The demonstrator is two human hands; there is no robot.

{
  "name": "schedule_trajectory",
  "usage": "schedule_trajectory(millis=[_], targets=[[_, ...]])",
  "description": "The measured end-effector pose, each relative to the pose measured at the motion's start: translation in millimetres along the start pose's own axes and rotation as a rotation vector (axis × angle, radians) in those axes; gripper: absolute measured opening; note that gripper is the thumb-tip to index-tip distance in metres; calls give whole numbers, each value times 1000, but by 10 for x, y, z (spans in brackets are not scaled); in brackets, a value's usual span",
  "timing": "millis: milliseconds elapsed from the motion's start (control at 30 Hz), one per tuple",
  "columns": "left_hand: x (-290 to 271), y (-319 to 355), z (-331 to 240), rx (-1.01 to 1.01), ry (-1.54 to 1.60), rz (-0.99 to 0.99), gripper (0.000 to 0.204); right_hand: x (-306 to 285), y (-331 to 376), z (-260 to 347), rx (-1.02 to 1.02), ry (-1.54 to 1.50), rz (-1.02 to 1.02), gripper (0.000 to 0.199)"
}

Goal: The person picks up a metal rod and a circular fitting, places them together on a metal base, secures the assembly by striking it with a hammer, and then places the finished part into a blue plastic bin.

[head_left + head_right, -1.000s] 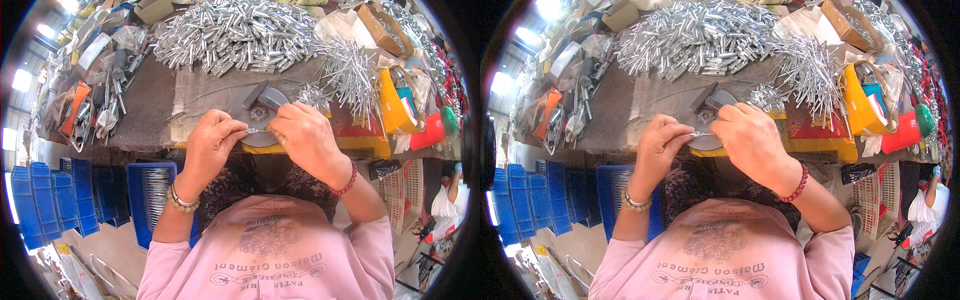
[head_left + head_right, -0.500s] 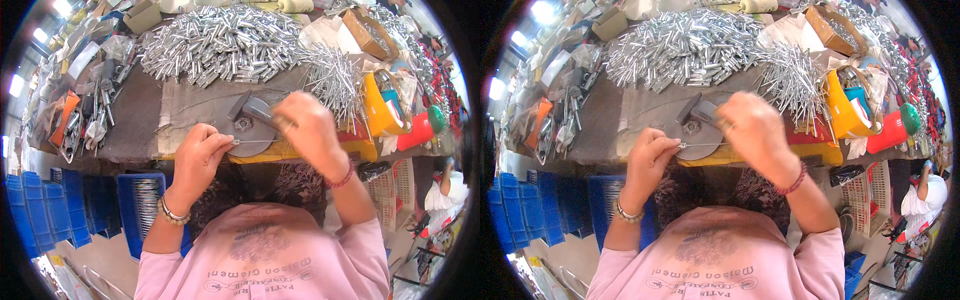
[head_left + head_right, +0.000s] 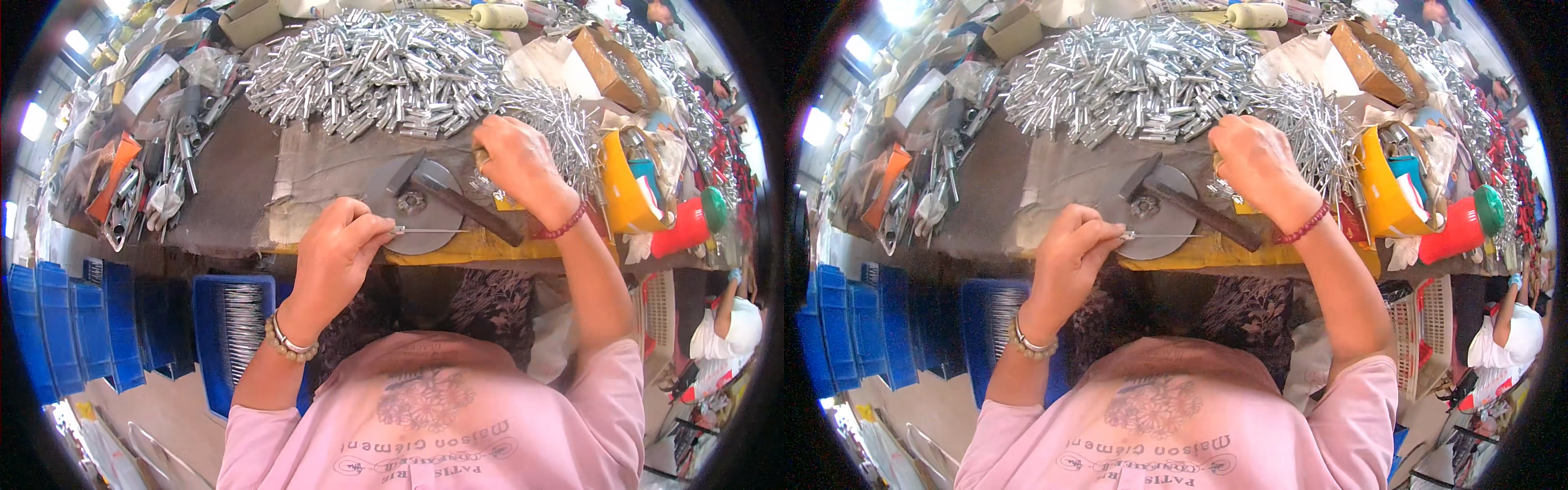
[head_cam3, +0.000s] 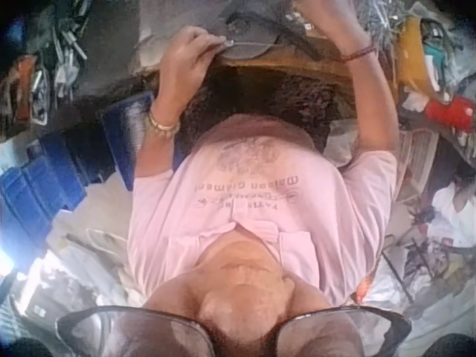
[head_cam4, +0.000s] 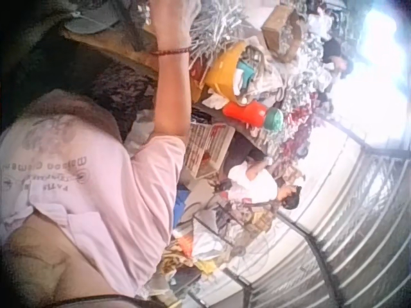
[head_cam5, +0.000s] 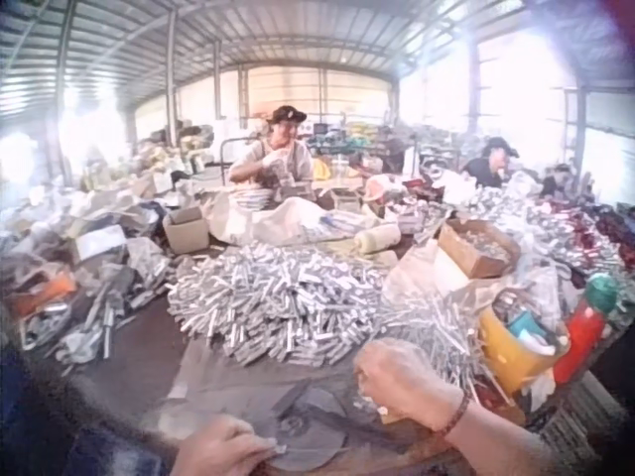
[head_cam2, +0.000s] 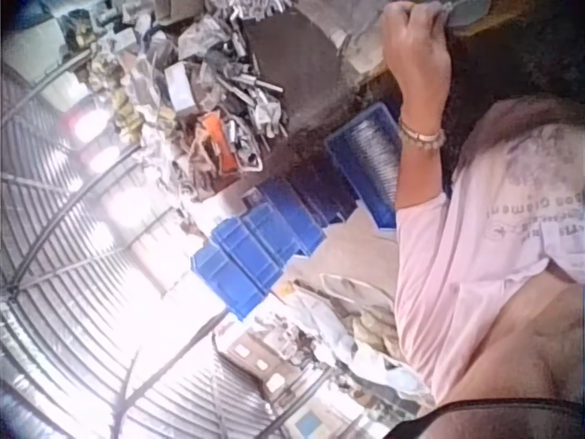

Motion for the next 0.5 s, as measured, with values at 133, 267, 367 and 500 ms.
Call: schedule_trajectory(millis=[133,267,367,500], targets=[[17,10,8,-3,-19,28,17,-292,60,173,140,-338,-9,10],[26,22,15,16,-46,32,17,-429,148,650,-24,-560,-84,10],[28,9,6,40,-47,26,13,-401,145,1013,-146,-534,-167,17],[5,21,4,48,-71,16,12,-393,100,1171,-106,-842,-177,38]])
Point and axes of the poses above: each hand's wrist, its own y-axis away from the middle knuckle, its own x-axis out of the palm, z = x × y, the point moved 6 cm from there along -y, towards the middle knuckle, and after that the axes turned 12 degrees about y, right-handed, at the moved point
